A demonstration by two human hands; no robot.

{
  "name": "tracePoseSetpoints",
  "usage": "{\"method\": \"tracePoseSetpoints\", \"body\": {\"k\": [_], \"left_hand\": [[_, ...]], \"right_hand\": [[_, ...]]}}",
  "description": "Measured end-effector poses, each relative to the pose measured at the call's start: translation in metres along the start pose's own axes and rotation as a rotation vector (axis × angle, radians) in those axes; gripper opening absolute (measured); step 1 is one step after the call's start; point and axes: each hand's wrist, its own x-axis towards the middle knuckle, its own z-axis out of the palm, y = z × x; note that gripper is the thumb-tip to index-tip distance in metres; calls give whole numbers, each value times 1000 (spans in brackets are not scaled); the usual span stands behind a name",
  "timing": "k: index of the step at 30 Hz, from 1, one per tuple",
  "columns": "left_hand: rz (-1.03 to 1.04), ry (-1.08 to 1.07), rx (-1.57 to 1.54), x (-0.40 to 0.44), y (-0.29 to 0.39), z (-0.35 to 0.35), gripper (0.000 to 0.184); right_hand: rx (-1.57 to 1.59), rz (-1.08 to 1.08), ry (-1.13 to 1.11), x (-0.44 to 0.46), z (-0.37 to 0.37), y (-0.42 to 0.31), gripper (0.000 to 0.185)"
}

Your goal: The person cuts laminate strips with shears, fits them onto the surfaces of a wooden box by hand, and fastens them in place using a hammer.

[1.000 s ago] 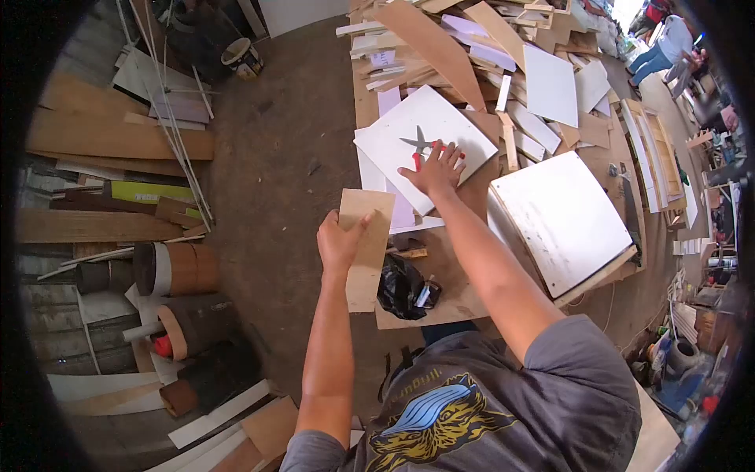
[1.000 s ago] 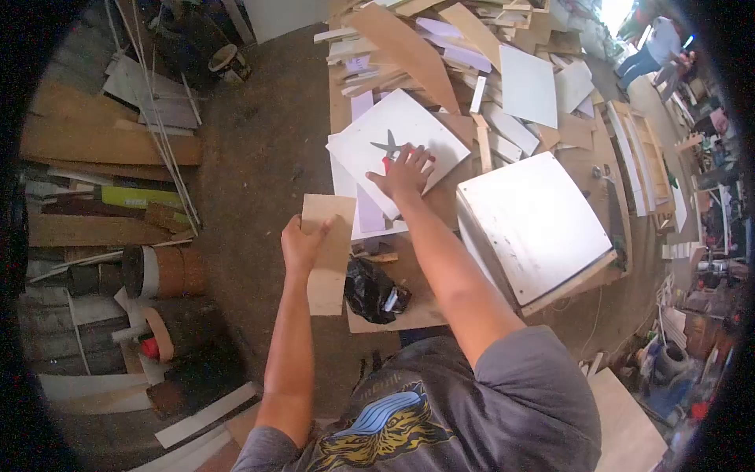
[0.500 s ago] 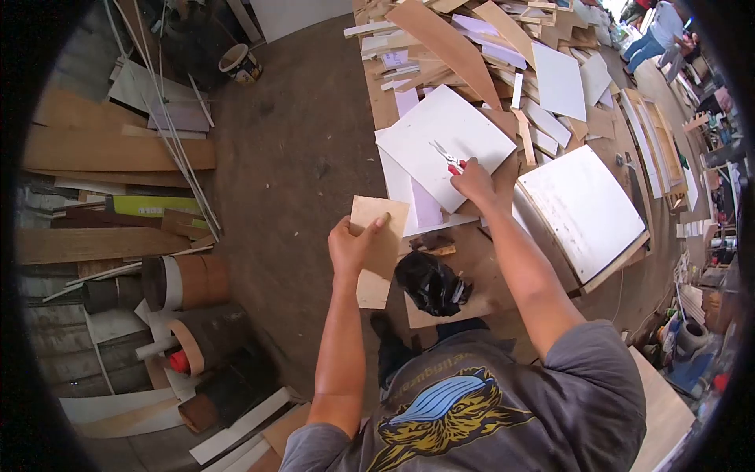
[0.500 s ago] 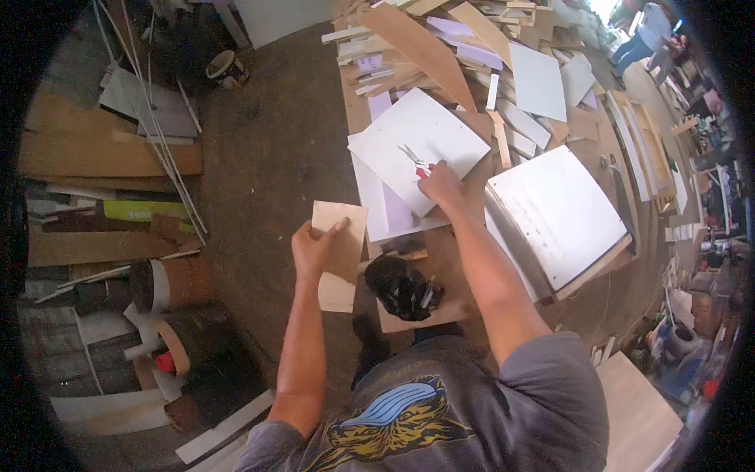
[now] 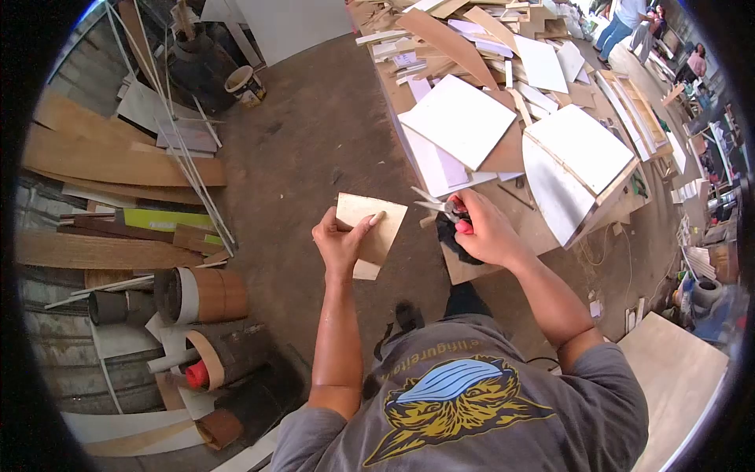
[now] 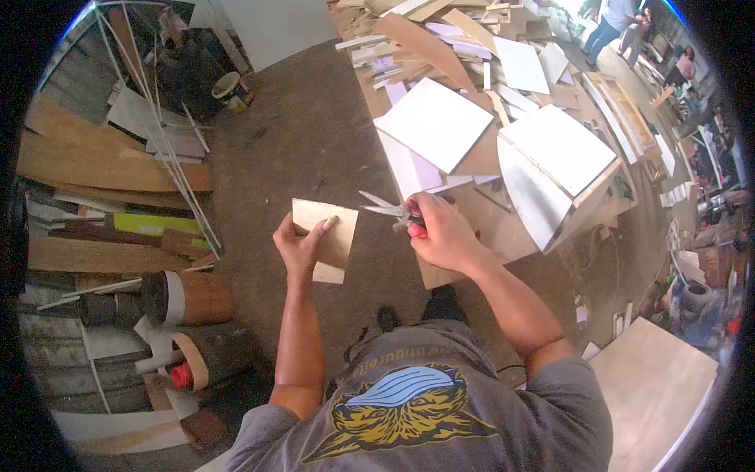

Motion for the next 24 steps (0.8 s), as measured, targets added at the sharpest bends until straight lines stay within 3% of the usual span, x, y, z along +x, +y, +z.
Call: {"method": "tracePoseSetpoints", "body": {"k": [2,9,24], "left_hand": [[75,-5,135,-11,-8,-29,39],[305,63,-42,-43,-2,-85,42],[408,87,-91,-47,-7,-85,51]], "right_hand": [[-120,-79,64,-16,17,-28,48],[-329,-157,121,-55,47,-84,47],[-379,-177,204,-80,53,-107,48]]}}
